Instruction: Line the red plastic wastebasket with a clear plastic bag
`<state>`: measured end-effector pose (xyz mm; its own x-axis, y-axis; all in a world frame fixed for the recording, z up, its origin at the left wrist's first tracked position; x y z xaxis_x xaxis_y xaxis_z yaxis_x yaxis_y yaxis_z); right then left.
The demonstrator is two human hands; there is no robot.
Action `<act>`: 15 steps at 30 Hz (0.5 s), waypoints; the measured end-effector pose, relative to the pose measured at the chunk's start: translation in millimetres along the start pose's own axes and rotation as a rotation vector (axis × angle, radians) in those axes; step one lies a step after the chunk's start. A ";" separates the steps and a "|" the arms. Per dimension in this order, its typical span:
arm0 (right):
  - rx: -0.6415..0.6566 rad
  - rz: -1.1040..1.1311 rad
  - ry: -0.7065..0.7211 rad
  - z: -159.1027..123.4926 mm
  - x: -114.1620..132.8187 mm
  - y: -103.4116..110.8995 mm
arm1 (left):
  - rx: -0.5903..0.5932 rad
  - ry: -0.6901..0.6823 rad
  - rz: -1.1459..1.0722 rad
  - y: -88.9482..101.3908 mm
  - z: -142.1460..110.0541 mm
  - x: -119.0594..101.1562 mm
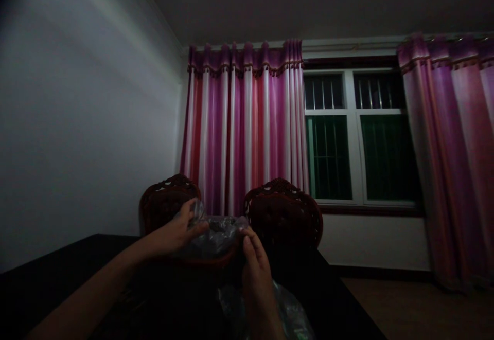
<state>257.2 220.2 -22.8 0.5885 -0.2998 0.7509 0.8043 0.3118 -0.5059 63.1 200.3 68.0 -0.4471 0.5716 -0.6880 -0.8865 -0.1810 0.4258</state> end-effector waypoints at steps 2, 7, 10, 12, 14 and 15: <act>0.036 -0.002 0.013 4.3 -1.5 -3.9 | 0.103 -0.049 0.127 -23.5 6.0 -6.2; 0.052 -0.014 0.044 5.6 5.0 -4.8 | 0.227 0.008 0.306 -45.5 51.2 24.2; 0.048 -0.004 0.045 -0.2 16.0 1.7 | 0.106 0.099 0.257 -20.5 85.4 51.7; 0.048 -0.025 0.043 -2.5 22.5 7.9 | -0.024 0.140 0.165 4.9 100.5 64.6; 0.041 -0.052 0.045 -2.7 26.8 14.7 | -0.163 0.146 0.046 31.5 109.2 70.3; 0.035 -0.061 0.047 -2.4 28.2 17.9 | -0.230 0.135 -0.018 44.1 112.1 70.2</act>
<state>288.4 215.2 -11.8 0.5426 -0.3604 0.7587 0.8357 0.3229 -0.4442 6.0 322.1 104.3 -0.4295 0.4669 -0.7730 -0.8912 -0.3576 0.2792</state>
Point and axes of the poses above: each hand's wrist, its own z-axis towards the middle knuckle, its own y-axis out of the back of the hand, x = y × z, the point moved 10 cm from there along z, towards the middle knuckle, and after that the axes turned 10 degrees about -y, right-handed, at the moved point
